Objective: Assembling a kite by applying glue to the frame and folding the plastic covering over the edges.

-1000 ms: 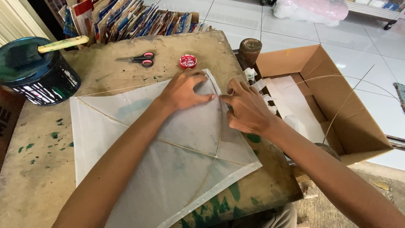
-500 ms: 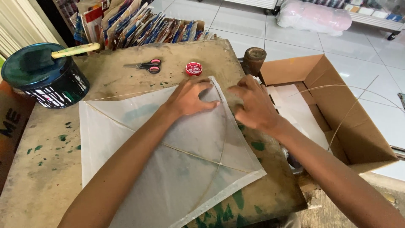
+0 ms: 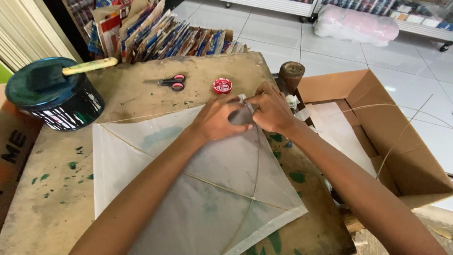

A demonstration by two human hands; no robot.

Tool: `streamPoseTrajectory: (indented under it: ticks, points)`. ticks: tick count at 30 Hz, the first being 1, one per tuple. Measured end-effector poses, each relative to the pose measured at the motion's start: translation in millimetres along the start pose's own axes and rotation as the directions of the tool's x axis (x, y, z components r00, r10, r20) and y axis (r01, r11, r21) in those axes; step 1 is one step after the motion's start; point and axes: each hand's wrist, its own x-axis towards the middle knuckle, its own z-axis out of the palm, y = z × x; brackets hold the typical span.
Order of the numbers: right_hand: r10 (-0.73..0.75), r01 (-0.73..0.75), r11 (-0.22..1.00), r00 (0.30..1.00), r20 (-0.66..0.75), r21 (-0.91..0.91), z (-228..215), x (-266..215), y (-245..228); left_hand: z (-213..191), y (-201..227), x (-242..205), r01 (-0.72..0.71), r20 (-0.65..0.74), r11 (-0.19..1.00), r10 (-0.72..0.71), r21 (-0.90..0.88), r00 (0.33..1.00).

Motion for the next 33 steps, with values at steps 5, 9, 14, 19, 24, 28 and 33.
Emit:
streamPoseTrajectory:
  ticks: [5,9,14,19,24,28,33]
  points:
    - [-0.001,0.003,0.999,0.999,0.051,-0.035,-9,-2,-10,-2,-1,2,-0.028,-0.019,0.999,0.028,0.023,0.999]
    - [-0.003,0.005,0.999,0.999,0.046,-0.046,-14,-1,-18,-1,-1,-1,-0.02,-0.031,1.0,0.021,0.011,0.999]
    - [0.005,-0.003,0.999,0.999,0.04,-0.04,-11,1,-19,2,-2,1,-0.019,-0.05,1.0,0.019,-0.008,0.999]
    - [0.041,-0.039,0.992,0.999,0.016,-0.121,0,10,-15,-3,3,1,-0.021,-0.035,1.0,0.021,-0.002,0.999]
    - [0.1,-0.1,0.988,0.995,-0.008,-0.119,5,14,-11,-2,-1,0,-0.006,-0.013,1.0,0.006,0.005,1.0]
    - [0.071,-0.039,0.973,0.988,-0.138,0.226,-2,18,17,6,-9,5,-0.01,0.011,1.0,0.01,0.012,1.0]
    - [0.155,-0.044,0.623,0.986,-0.067,0.781,-51,-19,-4,0,-2,-3,-0.019,0.015,1.0,0.018,0.025,1.0]
